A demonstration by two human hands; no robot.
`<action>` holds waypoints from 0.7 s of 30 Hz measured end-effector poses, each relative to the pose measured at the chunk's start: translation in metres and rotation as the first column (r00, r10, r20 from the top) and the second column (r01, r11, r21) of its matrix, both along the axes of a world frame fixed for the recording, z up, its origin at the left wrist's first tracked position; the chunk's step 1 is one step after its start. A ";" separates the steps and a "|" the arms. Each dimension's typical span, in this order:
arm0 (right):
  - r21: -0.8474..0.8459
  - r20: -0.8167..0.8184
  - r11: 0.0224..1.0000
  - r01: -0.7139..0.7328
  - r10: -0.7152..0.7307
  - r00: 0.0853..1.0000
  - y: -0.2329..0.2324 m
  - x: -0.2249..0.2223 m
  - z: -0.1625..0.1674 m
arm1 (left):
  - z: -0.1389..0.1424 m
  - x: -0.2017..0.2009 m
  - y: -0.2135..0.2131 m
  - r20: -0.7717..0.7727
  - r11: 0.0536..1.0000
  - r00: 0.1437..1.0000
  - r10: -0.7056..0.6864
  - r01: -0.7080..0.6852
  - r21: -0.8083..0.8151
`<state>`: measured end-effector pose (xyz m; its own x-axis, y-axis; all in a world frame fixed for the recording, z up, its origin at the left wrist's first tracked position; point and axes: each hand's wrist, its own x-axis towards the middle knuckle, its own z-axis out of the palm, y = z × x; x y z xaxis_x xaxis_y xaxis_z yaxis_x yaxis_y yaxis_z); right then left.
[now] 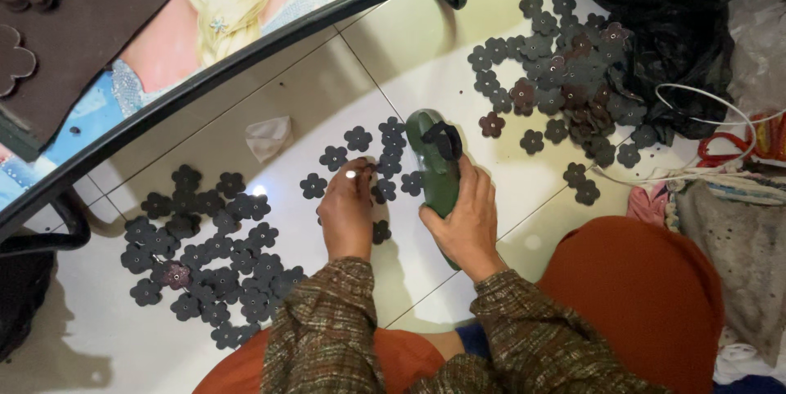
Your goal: The person sits on the floor and uses a hot glue gun to attach small dark flower-shaped pieces to a larger dark base. They repeatedly pick up pieces, apply glue, and press them into place.
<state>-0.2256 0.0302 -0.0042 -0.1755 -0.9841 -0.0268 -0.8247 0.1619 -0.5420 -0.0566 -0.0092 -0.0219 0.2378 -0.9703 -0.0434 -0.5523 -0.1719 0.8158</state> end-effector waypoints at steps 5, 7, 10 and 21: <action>-0.004 0.200 1.000 -0.021 0.022 0.979 0.003 0.001 0.030 | -0.001 -0.004 -0.001 0.122 0.997 0.991 -0.056 0.050 0.050; -0.125 0.270 0.988 -0.093 0.124 0.955 0.010 0.000 0.051 | 0.000 -0.003 -0.001 0.112 0.997 0.992 -0.061 0.056 0.052; -0.267 0.479 0.906 -0.329 0.421 0.770 0.023 -0.006 0.081 | 0.001 -0.001 -0.001 0.079 0.995 0.995 -0.060 0.054 0.079; -0.188 0.193 0.945 -0.268 0.303 0.933 0.022 0.026 0.102 | -0.018 0.003 0.006 0.115 0.994 0.989 -0.094 0.100 -0.042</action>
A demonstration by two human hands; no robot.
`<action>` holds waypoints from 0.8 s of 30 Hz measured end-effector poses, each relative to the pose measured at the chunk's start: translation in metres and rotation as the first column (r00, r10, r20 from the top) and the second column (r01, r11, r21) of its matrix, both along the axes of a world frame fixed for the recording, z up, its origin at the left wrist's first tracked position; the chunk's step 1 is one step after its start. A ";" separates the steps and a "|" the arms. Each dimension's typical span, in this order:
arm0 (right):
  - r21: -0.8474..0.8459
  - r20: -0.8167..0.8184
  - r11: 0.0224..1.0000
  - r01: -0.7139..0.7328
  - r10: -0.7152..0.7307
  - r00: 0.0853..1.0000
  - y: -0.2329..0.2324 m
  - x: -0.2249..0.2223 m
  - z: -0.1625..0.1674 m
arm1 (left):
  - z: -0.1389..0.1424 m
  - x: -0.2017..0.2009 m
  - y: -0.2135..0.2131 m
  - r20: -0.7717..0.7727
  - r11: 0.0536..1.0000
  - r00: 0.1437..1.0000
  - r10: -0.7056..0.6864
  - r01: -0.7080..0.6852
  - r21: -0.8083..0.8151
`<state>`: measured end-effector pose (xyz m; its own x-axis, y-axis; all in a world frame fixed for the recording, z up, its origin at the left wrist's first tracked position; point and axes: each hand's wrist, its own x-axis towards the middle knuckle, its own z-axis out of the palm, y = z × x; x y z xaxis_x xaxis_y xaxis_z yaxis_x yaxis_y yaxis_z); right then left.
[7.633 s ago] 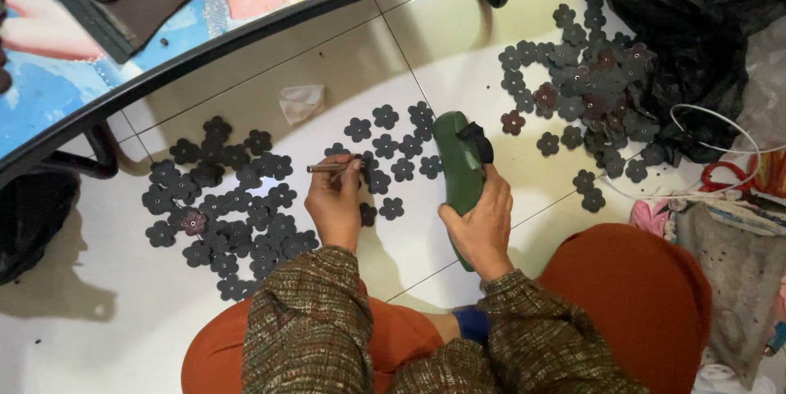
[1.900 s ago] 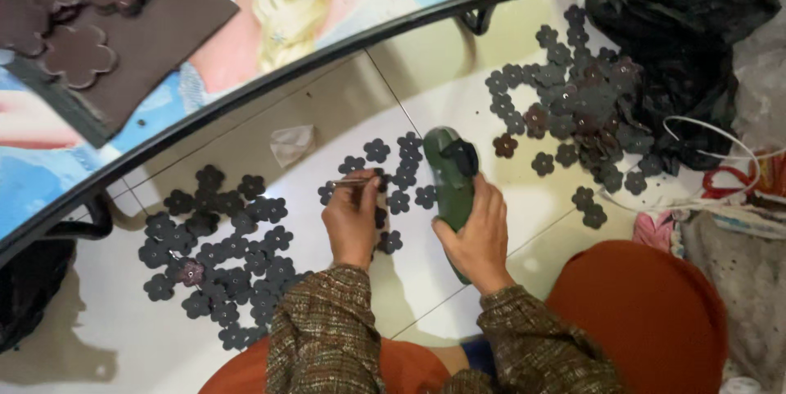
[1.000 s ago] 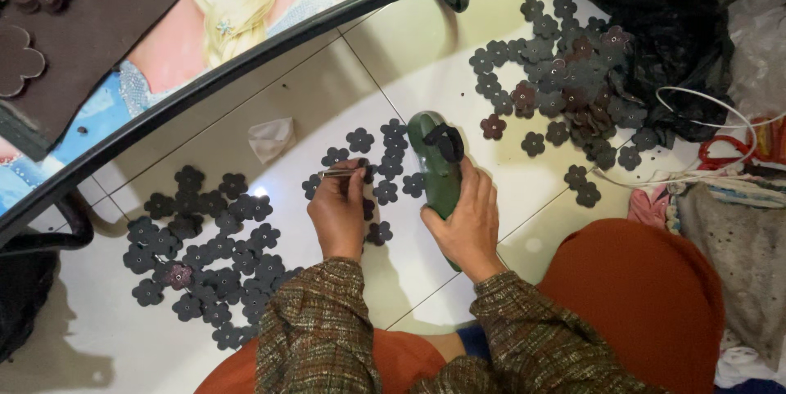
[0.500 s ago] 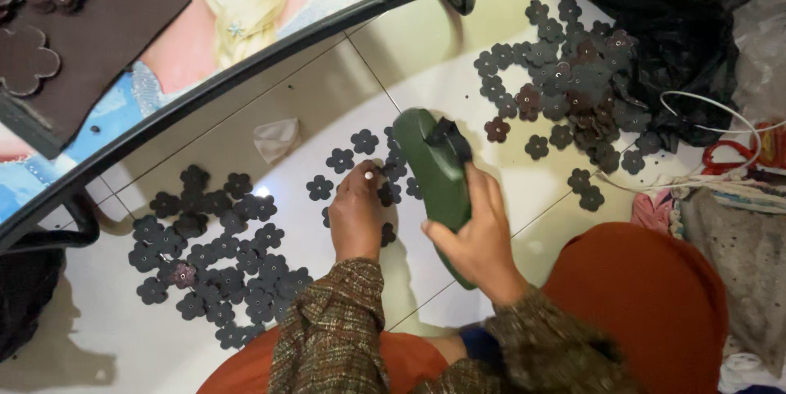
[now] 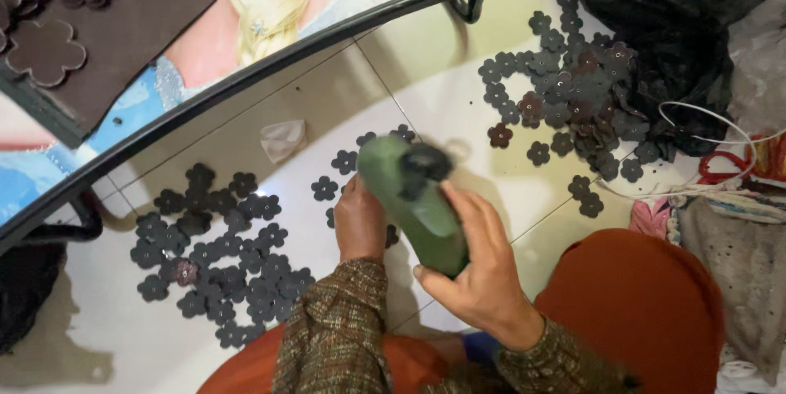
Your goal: The person sits on the floor and uses a hot glue gun to attach small dark flower-shaped pieces to a larger dark base. They repeatedly pick up pieces, apply glue, and press them into place.
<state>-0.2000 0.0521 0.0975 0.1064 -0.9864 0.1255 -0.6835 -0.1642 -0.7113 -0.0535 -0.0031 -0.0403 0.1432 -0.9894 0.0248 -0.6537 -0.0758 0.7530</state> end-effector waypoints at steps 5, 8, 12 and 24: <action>0.010 0.026 0.998 -0.058 0.057 0.998 -0.006 0.001 -0.010 | -0.004 0.002 -0.003 -0.001 0.996 1.000 -0.015 0.015 0.086; 0.177 -0.011 0.984 -0.033 0.036 0.999 -0.007 -0.002 -0.024 | -0.002 0.001 -0.005 -0.001 0.999 1.000 -0.015 0.016 0.046; 0.075 -0.011 0.995 0.072 -0.072 0.997 -0.010 -0.012 -0.041 | 0.006 0.004 -0.007 -0.134 0.995 0.987 0.086 -0.077 0.066; 0.099 -0.225 0.942 0.320 -0.292 0.930 -0.030 -0.032 -0.100 | -0.006 0.000 -0.044 -0.524 0.951 0.794 0.307 -0.270 0.149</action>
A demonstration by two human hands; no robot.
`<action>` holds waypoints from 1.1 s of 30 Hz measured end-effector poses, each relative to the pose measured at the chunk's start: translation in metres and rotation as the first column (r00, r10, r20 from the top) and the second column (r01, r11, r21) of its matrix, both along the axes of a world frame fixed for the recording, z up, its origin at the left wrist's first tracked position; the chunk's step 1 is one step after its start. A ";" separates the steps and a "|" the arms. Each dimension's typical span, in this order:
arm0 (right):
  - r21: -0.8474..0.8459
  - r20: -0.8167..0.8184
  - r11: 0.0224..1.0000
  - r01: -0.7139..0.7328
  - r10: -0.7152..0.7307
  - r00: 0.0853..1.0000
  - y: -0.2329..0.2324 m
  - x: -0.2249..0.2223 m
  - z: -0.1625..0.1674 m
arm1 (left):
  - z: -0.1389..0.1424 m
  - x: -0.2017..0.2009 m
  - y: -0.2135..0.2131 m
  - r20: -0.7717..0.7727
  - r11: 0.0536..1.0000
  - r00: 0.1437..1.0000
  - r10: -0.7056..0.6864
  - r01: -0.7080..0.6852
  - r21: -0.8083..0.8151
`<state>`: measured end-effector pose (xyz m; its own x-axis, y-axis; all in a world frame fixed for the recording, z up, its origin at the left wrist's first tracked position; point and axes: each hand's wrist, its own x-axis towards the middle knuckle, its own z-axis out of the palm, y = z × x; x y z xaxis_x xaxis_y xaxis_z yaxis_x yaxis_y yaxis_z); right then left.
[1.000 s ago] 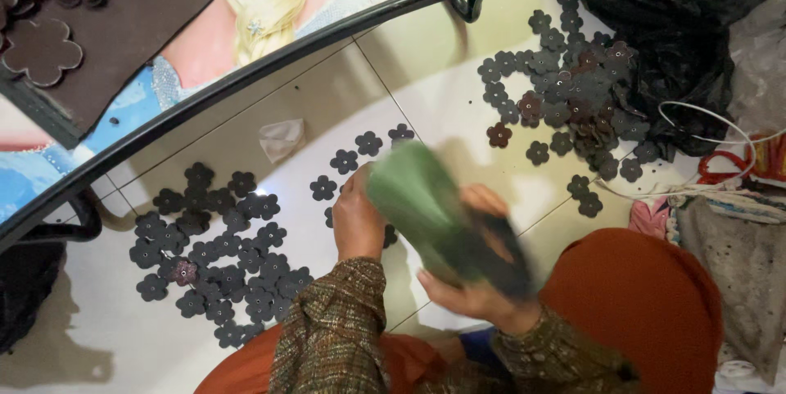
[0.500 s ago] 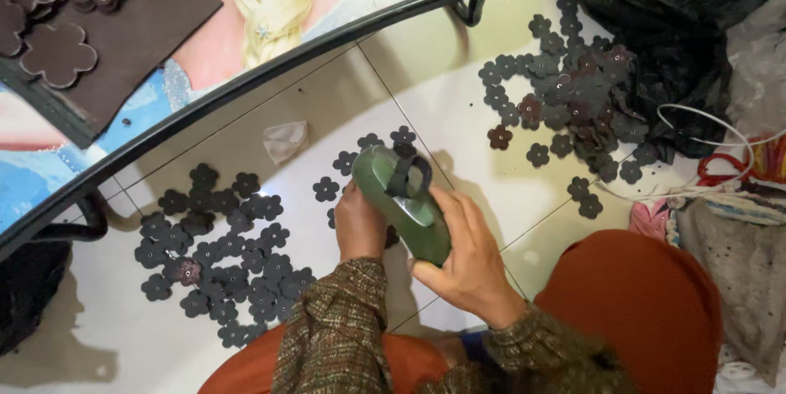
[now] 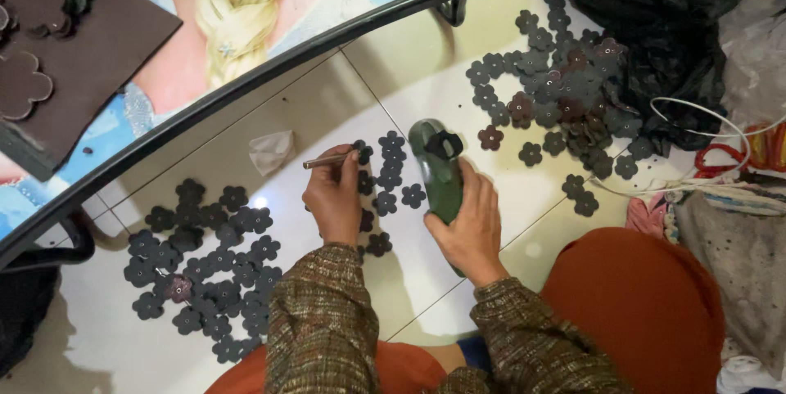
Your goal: The person sits on the floor and uses a hot glue gun to attach small dark flower-shaped pieces to a larger dark base. They repeatedly pick up pieces, apply glue, and press them into place.
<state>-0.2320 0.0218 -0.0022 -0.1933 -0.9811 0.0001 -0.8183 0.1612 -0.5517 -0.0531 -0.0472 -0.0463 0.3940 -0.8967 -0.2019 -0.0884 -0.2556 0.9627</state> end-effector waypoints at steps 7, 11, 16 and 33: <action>0.025 -0.003 0.999 0.027 -0.027 1.000 -0.001 0.002 0.000 | -0.011 -0.004 -0.005 -0.032 0.999 0.999 0.036 -0.036 0.005; 0.011 -0.017 1.000 0.027 -0.027 1.000 -0.002 0.002 0.001 | -0.008 -0.006 -0.006 0.102 0.999 0.994 0.041 -0.041 -0.003; 0.029 -0.009 0.998 0.047 -0.046 0.999 -0.002 0.001 0.000 | -0.004 -0.009 -0.007 0.148 0.999 0.988 0.034 -0.035 0.003; 0.059 0.053 0.998 0.025 -0.028 0.998 -0.004 0.000 0.008 | 0.019 -0.025 -0.011 0.578 0.987 0.814 -0.057 0.133 -0.089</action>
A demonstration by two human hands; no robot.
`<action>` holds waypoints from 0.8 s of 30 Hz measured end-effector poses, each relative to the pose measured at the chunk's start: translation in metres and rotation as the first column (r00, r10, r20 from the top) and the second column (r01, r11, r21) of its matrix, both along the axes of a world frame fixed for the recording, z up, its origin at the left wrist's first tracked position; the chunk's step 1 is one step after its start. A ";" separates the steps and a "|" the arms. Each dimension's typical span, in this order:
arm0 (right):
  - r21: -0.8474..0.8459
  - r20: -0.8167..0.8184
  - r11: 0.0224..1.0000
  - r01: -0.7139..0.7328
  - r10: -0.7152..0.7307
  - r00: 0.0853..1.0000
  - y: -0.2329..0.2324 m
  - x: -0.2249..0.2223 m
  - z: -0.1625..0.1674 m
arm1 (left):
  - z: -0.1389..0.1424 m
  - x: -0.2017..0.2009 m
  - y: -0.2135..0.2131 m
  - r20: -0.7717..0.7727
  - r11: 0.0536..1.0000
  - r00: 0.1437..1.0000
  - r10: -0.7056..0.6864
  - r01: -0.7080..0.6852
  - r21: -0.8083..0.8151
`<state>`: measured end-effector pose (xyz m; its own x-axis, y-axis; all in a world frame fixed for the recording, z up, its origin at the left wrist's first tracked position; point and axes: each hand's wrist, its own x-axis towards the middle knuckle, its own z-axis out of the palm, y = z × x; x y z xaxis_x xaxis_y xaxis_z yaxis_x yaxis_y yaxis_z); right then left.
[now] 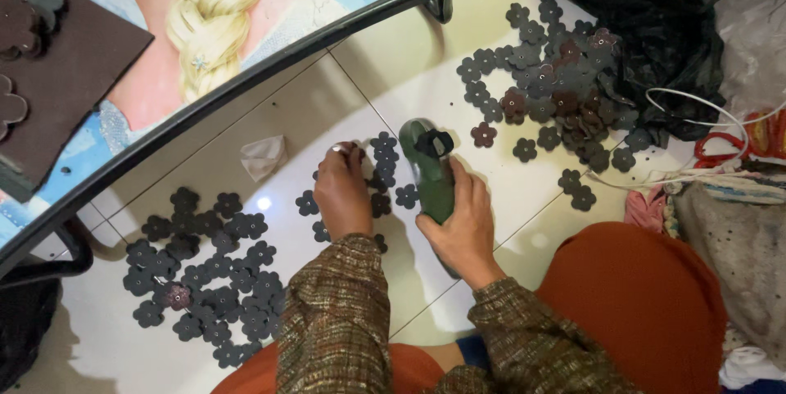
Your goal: The person sits on the floor and uses a hot glue gun to attach small dark flower-shaped pieces to a larger dark base. They repeatedly pick up pieces, apply glue, and press them into place.
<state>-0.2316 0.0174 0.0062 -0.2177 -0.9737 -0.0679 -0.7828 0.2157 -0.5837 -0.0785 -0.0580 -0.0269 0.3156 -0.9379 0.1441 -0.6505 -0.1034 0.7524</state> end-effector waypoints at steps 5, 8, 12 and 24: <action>-0.185 0.229 0.979 -0.082 0.124 0.965 0.002 0.010 0.051 | -0.001 0.001 0.000 0.004 0.995 1.000 -0.028 0.027 0.100; -0.412 0.243 0.878 -0.245 0.365 0.899 0.005 0.011 0.086 | -0.002 0.002 0.000 0.001 0.993 1.000 -0.018 0.018 0.118; -0.510 -0.003 0.733 -0.450 0.522 0.853 -0.007 0.021 0.097 | -0.002 0.004 0.002 -0.065 0.997 0.997 -0.035 0.039 0.062; -0.381 0.002 0.876 -0.296 0.321 0.947 -0.007 0.028 0.083 | 0.000 0.005 0.002 -0.020 0.988 0.998 -0.052 0.055 0.141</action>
<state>-0.2032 0.0105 0.0897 0.0910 -0.9471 0.3078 -0.7327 -0.2731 -0.6234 -0.0732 -0.0559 -0.0272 0.2655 -0.9641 0.0036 -0.6460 -0.1751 0.7429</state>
